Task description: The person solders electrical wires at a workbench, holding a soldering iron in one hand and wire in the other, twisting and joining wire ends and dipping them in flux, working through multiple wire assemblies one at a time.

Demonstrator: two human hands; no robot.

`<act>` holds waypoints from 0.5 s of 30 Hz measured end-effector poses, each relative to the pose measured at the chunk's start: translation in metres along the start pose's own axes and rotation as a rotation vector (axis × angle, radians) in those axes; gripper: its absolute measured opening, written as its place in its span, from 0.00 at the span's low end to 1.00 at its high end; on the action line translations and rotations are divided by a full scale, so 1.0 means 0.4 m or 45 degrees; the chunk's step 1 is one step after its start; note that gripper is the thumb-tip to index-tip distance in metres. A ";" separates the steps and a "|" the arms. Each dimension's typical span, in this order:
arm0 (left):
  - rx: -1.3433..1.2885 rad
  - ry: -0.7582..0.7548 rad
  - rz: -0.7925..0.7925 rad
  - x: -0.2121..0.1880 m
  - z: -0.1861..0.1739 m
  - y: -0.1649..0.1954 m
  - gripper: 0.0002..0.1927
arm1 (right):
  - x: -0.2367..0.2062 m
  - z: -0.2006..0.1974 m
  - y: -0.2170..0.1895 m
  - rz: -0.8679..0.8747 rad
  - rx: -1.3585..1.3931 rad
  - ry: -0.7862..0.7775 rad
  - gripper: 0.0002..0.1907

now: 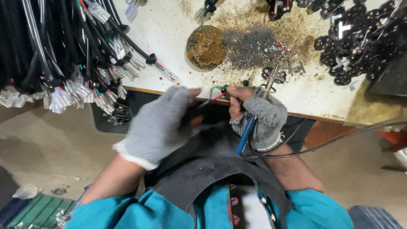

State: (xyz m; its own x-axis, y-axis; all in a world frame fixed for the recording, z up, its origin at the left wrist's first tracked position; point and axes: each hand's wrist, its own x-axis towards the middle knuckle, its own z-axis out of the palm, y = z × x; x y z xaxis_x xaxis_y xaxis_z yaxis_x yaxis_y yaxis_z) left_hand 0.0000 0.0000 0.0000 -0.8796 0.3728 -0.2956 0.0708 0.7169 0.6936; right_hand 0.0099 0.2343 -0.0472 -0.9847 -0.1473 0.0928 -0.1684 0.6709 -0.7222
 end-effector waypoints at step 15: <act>0.026 0.238 0.292 -0.003 -0.214 0.145 0.14 | -0.034 -0.104 0.046 -0.219 0.033 0.456 0.26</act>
State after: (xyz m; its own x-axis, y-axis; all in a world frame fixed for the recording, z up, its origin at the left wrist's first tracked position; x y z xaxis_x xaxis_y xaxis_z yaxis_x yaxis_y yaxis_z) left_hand -0.0352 -0.0094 0.0969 -0.9108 0.4129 -0.0048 0.2858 0.6387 0.7144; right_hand 0.0181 0.2791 -0.0333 -0.8961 0.0102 0.4438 -0.3354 0.6394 -0.6919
